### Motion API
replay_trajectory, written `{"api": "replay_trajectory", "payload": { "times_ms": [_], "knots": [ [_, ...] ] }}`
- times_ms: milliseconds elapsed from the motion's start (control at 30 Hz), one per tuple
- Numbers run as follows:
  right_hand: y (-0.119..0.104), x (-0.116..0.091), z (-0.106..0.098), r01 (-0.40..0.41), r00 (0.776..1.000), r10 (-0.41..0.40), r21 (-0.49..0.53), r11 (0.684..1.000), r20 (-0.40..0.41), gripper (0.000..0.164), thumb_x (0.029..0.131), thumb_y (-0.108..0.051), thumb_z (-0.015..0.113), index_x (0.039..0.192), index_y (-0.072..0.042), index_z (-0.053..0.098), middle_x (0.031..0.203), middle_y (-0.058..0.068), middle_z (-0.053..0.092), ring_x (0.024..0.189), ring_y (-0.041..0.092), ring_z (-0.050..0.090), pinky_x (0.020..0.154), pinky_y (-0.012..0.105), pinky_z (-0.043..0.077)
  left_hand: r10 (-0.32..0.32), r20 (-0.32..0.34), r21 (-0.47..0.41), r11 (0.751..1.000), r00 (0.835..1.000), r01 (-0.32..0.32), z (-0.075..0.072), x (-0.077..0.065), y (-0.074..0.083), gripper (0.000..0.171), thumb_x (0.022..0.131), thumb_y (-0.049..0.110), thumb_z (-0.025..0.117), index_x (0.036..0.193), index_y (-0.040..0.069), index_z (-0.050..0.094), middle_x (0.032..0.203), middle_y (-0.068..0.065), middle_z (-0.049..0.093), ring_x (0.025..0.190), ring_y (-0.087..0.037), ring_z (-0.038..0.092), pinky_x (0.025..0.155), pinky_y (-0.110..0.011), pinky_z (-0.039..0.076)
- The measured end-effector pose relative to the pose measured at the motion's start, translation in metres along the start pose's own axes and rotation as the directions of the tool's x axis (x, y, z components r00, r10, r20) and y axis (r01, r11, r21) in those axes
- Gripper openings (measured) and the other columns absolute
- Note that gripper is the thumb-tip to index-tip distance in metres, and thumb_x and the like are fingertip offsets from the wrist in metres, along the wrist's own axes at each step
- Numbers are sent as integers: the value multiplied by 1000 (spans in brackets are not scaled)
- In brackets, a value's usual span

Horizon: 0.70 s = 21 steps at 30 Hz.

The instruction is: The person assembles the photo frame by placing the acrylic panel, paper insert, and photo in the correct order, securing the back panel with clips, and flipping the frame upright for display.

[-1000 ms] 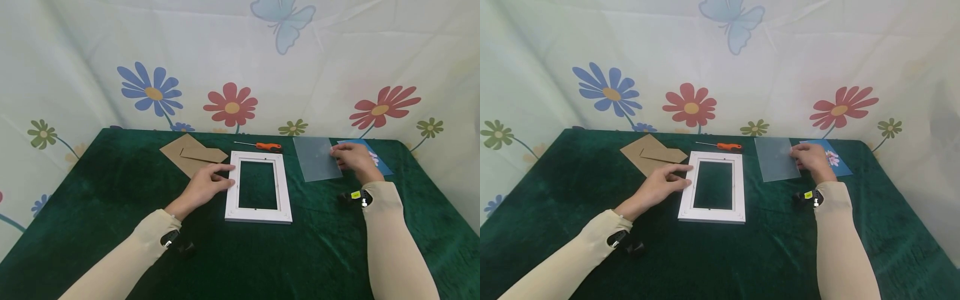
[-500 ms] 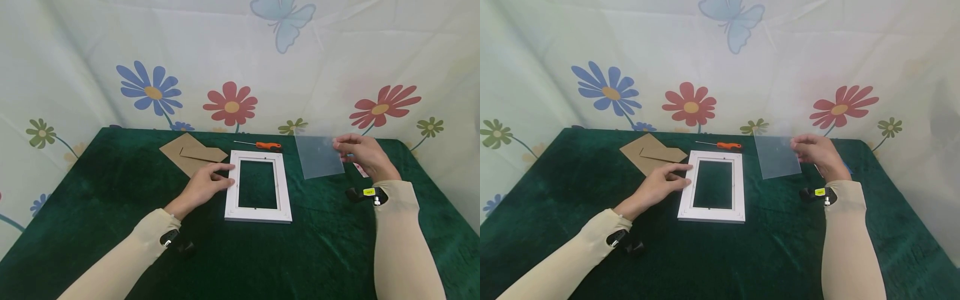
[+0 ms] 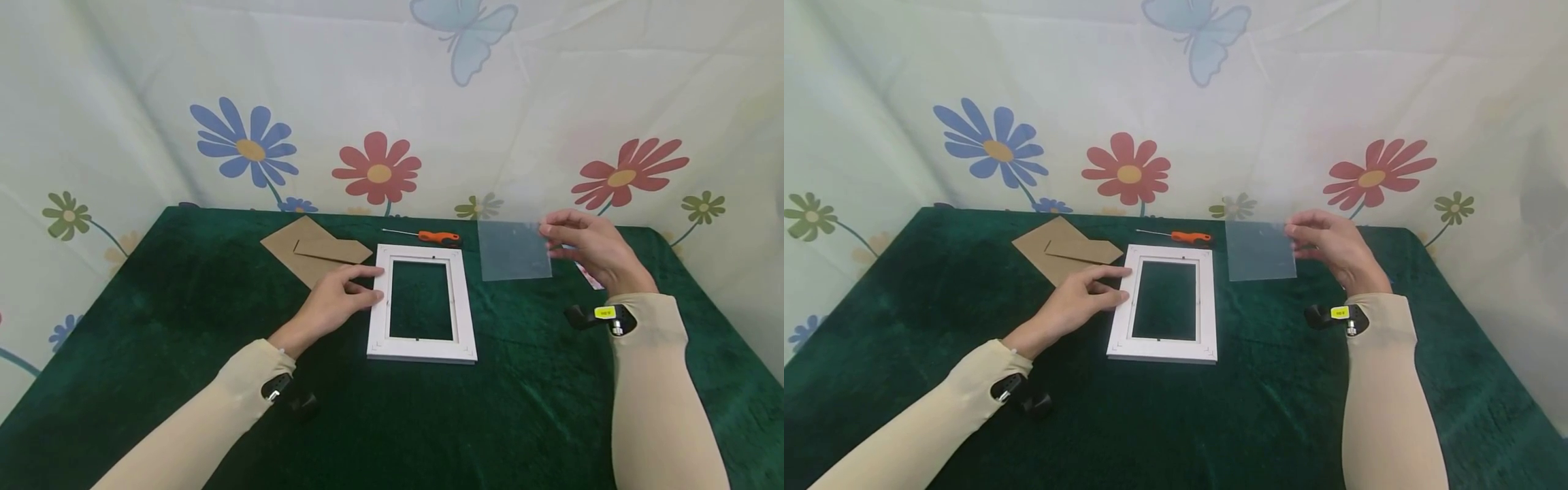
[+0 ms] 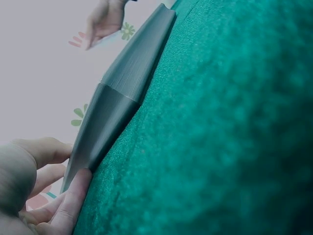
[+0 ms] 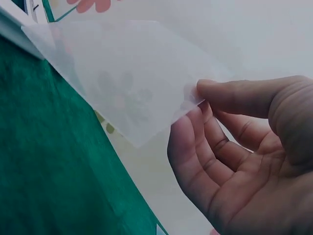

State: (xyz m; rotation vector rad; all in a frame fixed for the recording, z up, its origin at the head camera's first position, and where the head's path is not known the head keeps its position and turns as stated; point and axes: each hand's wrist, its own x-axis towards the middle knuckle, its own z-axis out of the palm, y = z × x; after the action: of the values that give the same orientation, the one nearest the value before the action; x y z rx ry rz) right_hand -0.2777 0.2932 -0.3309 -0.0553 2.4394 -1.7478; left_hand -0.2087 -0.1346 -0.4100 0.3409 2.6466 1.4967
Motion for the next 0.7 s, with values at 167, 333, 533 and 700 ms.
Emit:
{"api": "replay_trajectory", "payload": {
  "times_ms": [167,333,533,700],
  "knots": [
    [-1,2,4,13,999,-15,56,998,47,24,103,-28,73,121,-14,70,107,-3,70,94,15,67,86,28,59,1,2,-6,1000,1000,-1,0,1,0,47,100,24,77,145,17,67,134,-13,62,101,-25,72,83,-40,60],
    [0,3,11,35,993,-43,75,997,109,20,105,-22,70,120,-9,68,106,-1,69,92,17,67,85,28,59,0,6,-12,1000,1000,0,1,1,0,47,100,24,77,145,17,67,133,-14,61,101,-25,72,82,-40,61],
    [-1,7,26,72,984,-78,37,997,162,23,106,-24,69,120,-6,65,105,2,68,93,19,68,89,30,59,-1,5,-9,1000,1000,1,0,1,1,47,100,24,77,145,18,67,134,-13,61,101,-25,72,83,-40,60],
    [-4,10,39,69,977,-76,41,997,198,23,105,-22,70,117,-4,62,102,5,68,91,21,68,89,34,60,-6,8,-1,1000,1000,6,-1,1,0,48,100,25,77,146,18,66,134,-13,62,101,-24,71,83,-40,59]
  ]
}}
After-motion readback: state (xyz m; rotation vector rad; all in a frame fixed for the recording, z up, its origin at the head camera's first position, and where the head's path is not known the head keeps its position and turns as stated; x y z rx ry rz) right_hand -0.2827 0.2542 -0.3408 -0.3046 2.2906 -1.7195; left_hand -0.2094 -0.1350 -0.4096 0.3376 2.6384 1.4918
